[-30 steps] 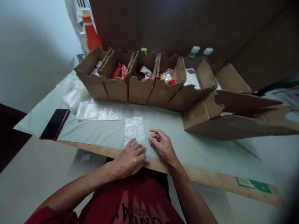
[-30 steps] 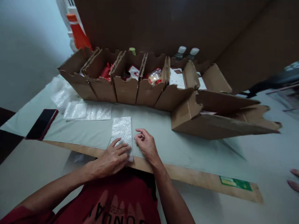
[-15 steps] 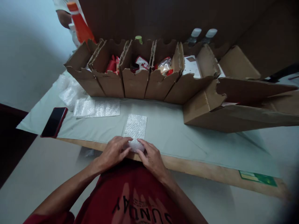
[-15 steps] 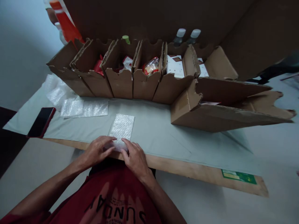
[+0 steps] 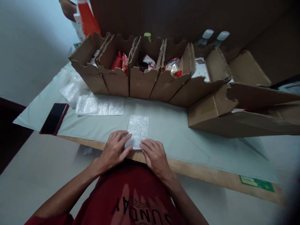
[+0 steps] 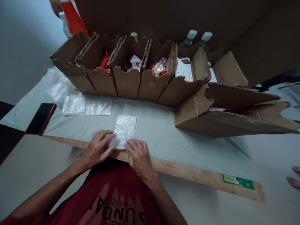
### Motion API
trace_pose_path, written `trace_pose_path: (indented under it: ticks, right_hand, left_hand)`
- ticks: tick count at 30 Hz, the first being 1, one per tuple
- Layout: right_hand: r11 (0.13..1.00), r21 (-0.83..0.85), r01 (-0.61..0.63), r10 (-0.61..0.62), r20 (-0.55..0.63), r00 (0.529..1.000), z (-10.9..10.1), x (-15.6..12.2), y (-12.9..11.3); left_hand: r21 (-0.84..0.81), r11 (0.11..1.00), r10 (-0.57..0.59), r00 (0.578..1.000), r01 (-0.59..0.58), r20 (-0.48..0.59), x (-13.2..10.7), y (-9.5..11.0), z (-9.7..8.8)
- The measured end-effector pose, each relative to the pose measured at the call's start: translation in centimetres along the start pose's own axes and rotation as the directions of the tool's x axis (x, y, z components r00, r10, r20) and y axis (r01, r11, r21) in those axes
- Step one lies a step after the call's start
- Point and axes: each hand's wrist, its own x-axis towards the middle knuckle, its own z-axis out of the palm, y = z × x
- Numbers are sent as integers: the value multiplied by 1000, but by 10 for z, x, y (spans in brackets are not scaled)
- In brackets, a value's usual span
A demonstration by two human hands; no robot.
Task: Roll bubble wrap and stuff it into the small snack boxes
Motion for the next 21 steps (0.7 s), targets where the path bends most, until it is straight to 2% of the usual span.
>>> trace_pose_path:
  ticks: [3,5,9,10,12,14,16,18,21]
  right_hand:
    - [994,97,-52,48,46,998,-4,1,3]
    - [989,108,-103,99,43,994,-10,1,4]
    - [988,-20,-150,146,-125,981,-16,-1,4]
    - [990,-48,-132,126,-119,985,-16,0,4]
    - [994,-77,-79,77,-29,997,-13,1,4]
    - [996,-75,-58,62,55,997,-8,3,5]
    - [996,-41,-84,87,68,994,-5,4,6]
    - [992,22,-123,121,73,990,-6,3,6]
    - [985,33,-172,168,82,982,-14,-1,2]
  left_hand:
    - [-152,984,101,993,-92,54,-8,0,-6]
    - [-171,984,56,995,-42,79,-7,-1,-3]
    - [-3,994,-110,990,111,93,8,-3,10]
    - [45,991,-130,988,126,86,12,-3,12]
    - [84,988,-134,990,129,48,16,-2,14]
    - [31,996,-89,996,89,5,14,-1,12]
    - [-60,998,-13,1000,13,-8,8,2,8]
    - [-134,990,43,999,-40,23,1,4,4]
    - [-133,991,26,994,-12,107,2,6,5]
